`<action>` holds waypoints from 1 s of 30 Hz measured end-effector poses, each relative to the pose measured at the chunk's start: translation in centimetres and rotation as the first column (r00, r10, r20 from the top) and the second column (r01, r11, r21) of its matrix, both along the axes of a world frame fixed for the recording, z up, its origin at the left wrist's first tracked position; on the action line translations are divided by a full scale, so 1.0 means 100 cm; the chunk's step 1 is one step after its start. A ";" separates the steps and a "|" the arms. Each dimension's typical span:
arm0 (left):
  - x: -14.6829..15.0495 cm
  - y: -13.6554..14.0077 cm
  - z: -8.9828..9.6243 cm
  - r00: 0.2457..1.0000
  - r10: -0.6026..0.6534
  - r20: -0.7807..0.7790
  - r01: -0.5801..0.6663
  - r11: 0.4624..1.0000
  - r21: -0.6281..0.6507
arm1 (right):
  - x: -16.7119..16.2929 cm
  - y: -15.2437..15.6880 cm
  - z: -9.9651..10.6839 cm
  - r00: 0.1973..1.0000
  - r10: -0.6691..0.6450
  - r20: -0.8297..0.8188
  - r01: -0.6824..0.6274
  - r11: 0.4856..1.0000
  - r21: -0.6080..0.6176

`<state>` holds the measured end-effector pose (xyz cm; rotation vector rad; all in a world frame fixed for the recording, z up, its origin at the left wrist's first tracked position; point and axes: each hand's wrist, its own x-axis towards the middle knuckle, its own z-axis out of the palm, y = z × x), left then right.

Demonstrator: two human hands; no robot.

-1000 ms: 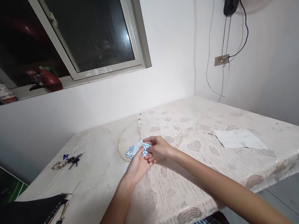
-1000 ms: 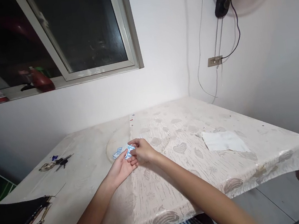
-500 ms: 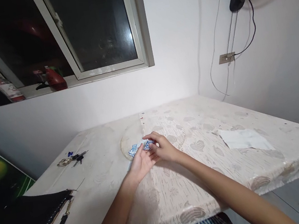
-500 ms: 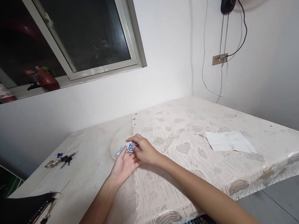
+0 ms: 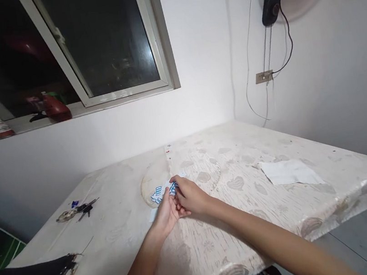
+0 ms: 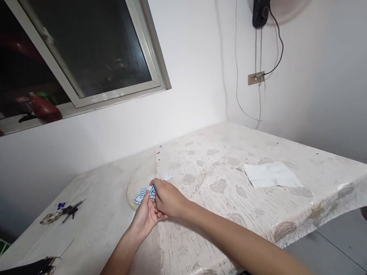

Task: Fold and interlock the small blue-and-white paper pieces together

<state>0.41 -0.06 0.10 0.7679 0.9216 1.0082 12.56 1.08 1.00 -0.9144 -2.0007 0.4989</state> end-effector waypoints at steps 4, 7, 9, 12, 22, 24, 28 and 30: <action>-0.001 -0.001 0.002 1.000 0.018 0.000 -0.018 1.000 -0.004 | -0.003 -0.003 -0.002 0.995 -0.024 0.092 0.019 0.998 0.056; -0.001 -0.003 0.002 1.000 0.021 0.013 -0.021 1.000 -0.011 | -0.005 -0.004 -0.004 0.989 -0.050 0.140 0.037 0.995 0.095; -0.001 -0.004 0.003 1.000 0.027 -0.012 -0.027 1.000 -0.013 | -0.007 -0.004 -0.004 0.985 -0.070 0.160 0.051 0.991 0.120; -0.001 -0.005 0.003 1.000 0.017 -0.011 -0.017 1.000 -0.014 | -0.008 -0.003 -0.004 0.982 -0.091 0.168 0.071 0.990 0.122; 0.001 -0.002 0.001 0.995 0.020 -0.096 -0.018 1.000 0.022 | -0.007 -0.001 -0.008 0.993 -0.031 0.111 0.021 0.996 0.089; 0.001 -0.001 -0.002 0.996 0.025 -0.081 -0.024 1.000 0.016 | -0.007 0.000 -0.008 0.997 -0.003 0.083 -0.002 0.998 0.067; -0.001 0.003 -0.006 0.999 0.034 -0.013 -0.034 0.999 -0.013 | -0.008 0.002 -0.009 0.998 0.058 -0.026 -0.057 0.998 0.035; -0.002 0.003 -0.008 1.000 0.016 0.016 -0.015 1.000 -0.027 | -0.008 0.004 -0.009 0.994 0.082 -0.077 -0.083 0.997 -0.005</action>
